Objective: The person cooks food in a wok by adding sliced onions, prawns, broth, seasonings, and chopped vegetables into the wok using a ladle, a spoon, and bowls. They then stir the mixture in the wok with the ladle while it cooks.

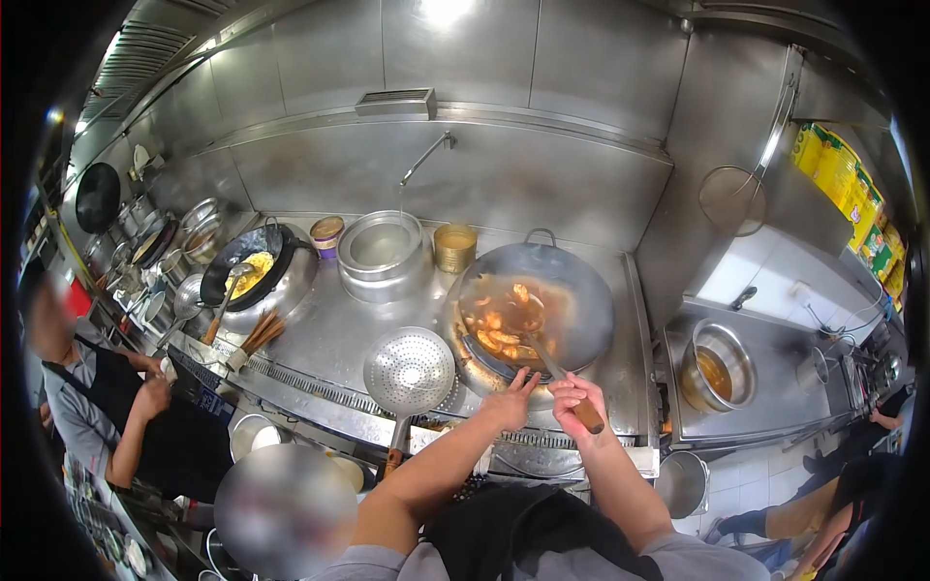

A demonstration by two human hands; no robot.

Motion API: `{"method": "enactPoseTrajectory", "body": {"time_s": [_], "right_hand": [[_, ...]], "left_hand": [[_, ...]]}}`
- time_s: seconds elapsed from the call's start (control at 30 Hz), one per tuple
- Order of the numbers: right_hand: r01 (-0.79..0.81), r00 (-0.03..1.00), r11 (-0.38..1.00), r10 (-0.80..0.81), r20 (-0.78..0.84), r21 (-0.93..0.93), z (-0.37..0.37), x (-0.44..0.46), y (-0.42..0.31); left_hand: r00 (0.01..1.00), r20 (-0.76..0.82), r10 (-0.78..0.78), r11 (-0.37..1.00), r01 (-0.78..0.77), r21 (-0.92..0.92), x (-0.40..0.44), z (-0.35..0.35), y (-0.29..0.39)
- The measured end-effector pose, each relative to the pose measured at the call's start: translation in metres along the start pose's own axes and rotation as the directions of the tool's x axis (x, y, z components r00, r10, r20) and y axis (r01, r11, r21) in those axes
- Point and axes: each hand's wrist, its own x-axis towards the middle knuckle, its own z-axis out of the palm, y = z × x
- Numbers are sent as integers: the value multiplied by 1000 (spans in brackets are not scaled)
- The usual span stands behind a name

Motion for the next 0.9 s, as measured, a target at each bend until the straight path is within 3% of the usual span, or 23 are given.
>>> {"method": "enactPoseTrajectory", "body": {"time_s": [0.27, 0.9], "right_hand": [[119, 993, 966, -120, 9, -231, 12, -20, 1], [39, 991, 781, -110, -77, -624, 17, -59, -6]], "left_hand": [[999, 25, -25, 999, 26, -22, -6, -8, 5], [996, -36, -79, 997, 79, -11, 3, 2, 12]]}}
